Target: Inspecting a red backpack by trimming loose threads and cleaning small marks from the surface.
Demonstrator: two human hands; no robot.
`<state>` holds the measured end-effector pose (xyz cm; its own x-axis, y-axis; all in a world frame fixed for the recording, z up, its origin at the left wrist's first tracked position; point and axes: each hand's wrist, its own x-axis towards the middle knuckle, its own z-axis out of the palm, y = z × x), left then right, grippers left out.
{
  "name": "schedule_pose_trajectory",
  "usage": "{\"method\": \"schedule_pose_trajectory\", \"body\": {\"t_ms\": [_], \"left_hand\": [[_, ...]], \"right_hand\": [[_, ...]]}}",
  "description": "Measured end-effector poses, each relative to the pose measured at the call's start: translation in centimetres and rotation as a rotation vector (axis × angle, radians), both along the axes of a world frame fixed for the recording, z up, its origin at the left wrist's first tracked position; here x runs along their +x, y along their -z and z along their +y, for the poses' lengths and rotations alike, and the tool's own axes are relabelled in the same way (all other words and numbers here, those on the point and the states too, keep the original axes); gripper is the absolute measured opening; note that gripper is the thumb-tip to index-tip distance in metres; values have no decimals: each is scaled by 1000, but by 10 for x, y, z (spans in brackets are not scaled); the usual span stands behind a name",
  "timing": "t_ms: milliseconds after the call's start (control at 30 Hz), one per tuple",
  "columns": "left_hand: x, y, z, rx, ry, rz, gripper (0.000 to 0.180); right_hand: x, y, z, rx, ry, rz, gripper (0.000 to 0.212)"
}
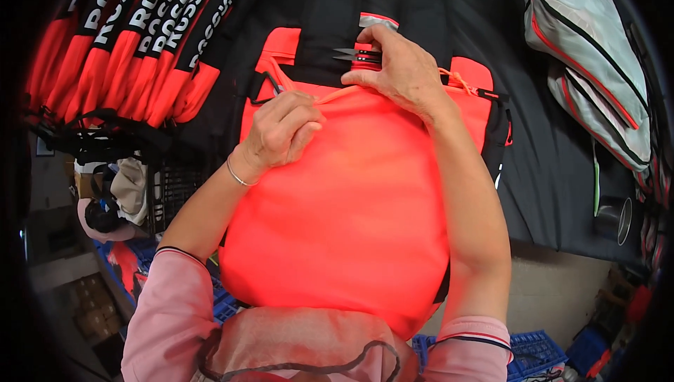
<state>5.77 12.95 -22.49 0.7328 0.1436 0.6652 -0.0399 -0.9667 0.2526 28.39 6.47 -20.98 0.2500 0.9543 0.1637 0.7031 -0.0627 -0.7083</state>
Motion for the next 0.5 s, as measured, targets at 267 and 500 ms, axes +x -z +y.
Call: {"method": "schedule_pose_trajectory", "body": {"t_ms": [267, 500], "left_hand": [[12, -21, 31, 165, -611, -5, 17], [16, -23, 51, 305, -488, 348, 8]], "right_hand": [[4, -3, 3, -130, -90, 72, 40], [3, 1, 1, -116, -152, 80, 39]]}}
